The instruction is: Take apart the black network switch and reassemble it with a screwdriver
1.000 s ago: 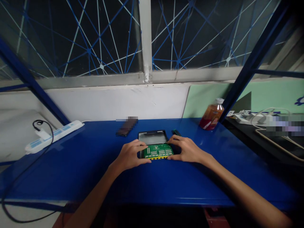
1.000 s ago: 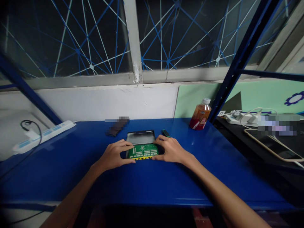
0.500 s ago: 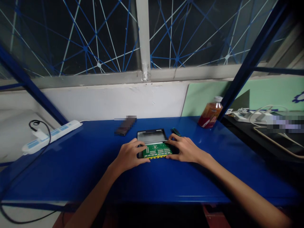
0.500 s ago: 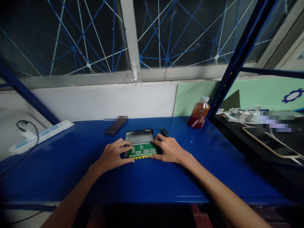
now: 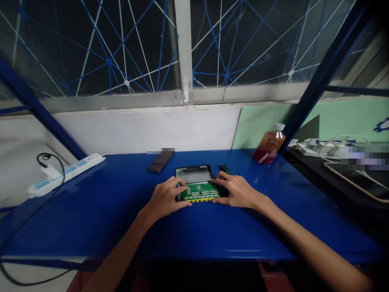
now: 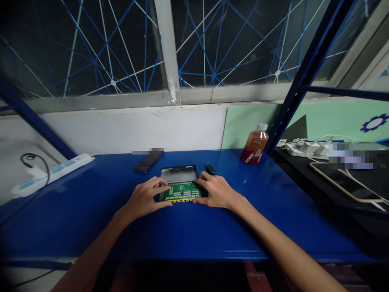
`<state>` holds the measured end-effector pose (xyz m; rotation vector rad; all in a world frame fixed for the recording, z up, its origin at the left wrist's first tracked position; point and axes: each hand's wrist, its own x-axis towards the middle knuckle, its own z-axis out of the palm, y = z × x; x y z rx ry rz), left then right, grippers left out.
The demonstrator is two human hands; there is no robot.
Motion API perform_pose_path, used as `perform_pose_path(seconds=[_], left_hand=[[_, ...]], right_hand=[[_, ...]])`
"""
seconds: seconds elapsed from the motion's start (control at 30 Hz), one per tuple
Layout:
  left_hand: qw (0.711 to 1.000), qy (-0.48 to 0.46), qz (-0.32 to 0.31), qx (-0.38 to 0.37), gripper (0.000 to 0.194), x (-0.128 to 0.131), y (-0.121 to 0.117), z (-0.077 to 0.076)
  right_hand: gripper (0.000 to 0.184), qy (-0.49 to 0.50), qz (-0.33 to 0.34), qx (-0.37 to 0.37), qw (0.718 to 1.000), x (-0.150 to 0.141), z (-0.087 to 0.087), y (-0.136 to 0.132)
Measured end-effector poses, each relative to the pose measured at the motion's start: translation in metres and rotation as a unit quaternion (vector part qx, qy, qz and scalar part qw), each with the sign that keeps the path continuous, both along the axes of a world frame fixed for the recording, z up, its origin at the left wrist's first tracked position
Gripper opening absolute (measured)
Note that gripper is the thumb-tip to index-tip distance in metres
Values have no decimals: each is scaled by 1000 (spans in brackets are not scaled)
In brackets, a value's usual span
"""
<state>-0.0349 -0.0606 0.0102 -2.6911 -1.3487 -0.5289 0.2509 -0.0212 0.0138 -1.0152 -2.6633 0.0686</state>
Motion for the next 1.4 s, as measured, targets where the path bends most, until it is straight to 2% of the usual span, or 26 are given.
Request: perform_pose_path(seconds=[0.2, 0.3, 0.43, 0.53, 0.63, 0.77, 0.93, 1.03, 1.13, 1.3, 1.4], left_hand=[[1000, -4, 2, -2, 47, 0, -1, 1], [1000, -5, -12, 4, 48, 5, -1, 8], [999, 6, -42, 11, 50, 18, 8, 20], [998, 17, -60, 19, 51, 33, 19, 26], [995, 27, -89, 23, 57, 45, 27, 24], [993, 26, -109, 26, 57, 52, 28, 12], [994, 12, -108, 25, 50, 47, 27, -1], [994, 1, -108, 24, 46, 46, 29, -4], [994, 2, -107, 22, 45, 46, 29, -4], [994, 9, -107, 14, 45, 46, 29, -3], [994, 10, -108, 14, 46, 46, 29, -3]], right_hand=[[71, 28, -25, 3, 999, 5, 10, 1], [66, 43, -57, 14, 997, 11, 21, 11], [50, 21, -142, 49, 988, 20, 30, 39], [53, -42, -214, 24, 976, 23, 26, 61], [59, -73, -268, -17, 960, 25, 12, 73], [60, -41, -252, -59, 965, 27, -7, 76], [46, 19, -215, -86, 973, 24, -14, 80], [38, 40, -197, -86, 976, 24, -12, 82], [37, 103, -184, -73, 975, 27, -7, 82], [42, 207, -205, -50, 955, 34, 5, 78], [46, 277, -224, -22, 934, 37, 12, 74]])
